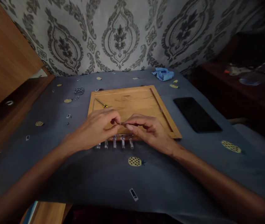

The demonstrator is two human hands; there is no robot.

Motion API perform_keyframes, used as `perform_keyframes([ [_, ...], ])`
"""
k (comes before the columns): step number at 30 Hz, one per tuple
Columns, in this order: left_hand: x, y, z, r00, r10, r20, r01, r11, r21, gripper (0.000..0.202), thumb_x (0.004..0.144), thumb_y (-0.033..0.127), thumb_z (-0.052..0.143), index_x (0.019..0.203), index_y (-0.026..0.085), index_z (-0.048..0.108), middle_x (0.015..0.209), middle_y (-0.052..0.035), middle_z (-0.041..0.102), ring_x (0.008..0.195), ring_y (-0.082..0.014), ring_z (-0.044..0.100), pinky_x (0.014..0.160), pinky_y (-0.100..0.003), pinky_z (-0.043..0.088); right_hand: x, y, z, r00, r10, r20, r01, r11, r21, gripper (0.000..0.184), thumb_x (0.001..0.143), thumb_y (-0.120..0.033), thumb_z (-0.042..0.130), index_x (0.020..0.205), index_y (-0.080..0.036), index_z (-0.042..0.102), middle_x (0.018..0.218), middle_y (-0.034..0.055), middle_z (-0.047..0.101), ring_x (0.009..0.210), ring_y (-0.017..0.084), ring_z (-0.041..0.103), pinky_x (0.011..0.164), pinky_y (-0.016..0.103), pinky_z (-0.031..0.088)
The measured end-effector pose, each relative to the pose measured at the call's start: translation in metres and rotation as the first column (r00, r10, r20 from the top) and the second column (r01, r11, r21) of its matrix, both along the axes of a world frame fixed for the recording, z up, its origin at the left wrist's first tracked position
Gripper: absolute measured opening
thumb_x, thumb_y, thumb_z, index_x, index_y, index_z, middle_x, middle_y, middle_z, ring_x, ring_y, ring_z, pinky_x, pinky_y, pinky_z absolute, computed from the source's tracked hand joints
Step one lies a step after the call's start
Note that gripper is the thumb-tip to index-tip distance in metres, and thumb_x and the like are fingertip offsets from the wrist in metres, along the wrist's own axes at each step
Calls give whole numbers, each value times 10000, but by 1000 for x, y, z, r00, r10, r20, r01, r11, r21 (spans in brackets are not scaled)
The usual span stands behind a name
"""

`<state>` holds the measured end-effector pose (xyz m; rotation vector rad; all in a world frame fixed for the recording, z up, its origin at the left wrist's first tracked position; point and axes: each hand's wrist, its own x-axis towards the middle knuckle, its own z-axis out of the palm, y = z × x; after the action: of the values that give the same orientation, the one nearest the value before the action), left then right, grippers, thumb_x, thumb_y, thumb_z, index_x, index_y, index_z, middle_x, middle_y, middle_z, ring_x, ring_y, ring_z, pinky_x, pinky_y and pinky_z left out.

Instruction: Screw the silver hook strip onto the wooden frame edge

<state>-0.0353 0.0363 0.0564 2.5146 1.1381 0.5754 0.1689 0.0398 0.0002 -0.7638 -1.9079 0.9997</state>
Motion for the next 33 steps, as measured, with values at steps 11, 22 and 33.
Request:
perform_keyframes([
  [11,-25,3,-17,969,198,-151,-196,980,27,87,858,149,496,811,215,525,864,1,598,817,-153,582,721,-274,435,0,0,-1,994,-100,53,100,995,3,289,891,-447,545,752,-231,678,758,36,687,689,160,635,597,269,496],
  [22,-131,38,-62,751,584,-309,-540,812,223,92,876,164,505,821,208,565,912,-59,629,924,-229,578,821,-343,446,4,14,-17,959,-248,136,235,966,108,371,851,-564,539,748,-254,716,753,53,733,681,204,695,611,297,573],
  [33,-162,81,-48,758,578,-304,-558,815,157,249,935,340,568,1102,159,605,1122,-77,625,975,-198,621,855,-410,527,24,32,-22,903,-382,199,348,919,184,367,801,-598,557,751,-281,733,796,60,761,708,255,727,636,358,613],
])
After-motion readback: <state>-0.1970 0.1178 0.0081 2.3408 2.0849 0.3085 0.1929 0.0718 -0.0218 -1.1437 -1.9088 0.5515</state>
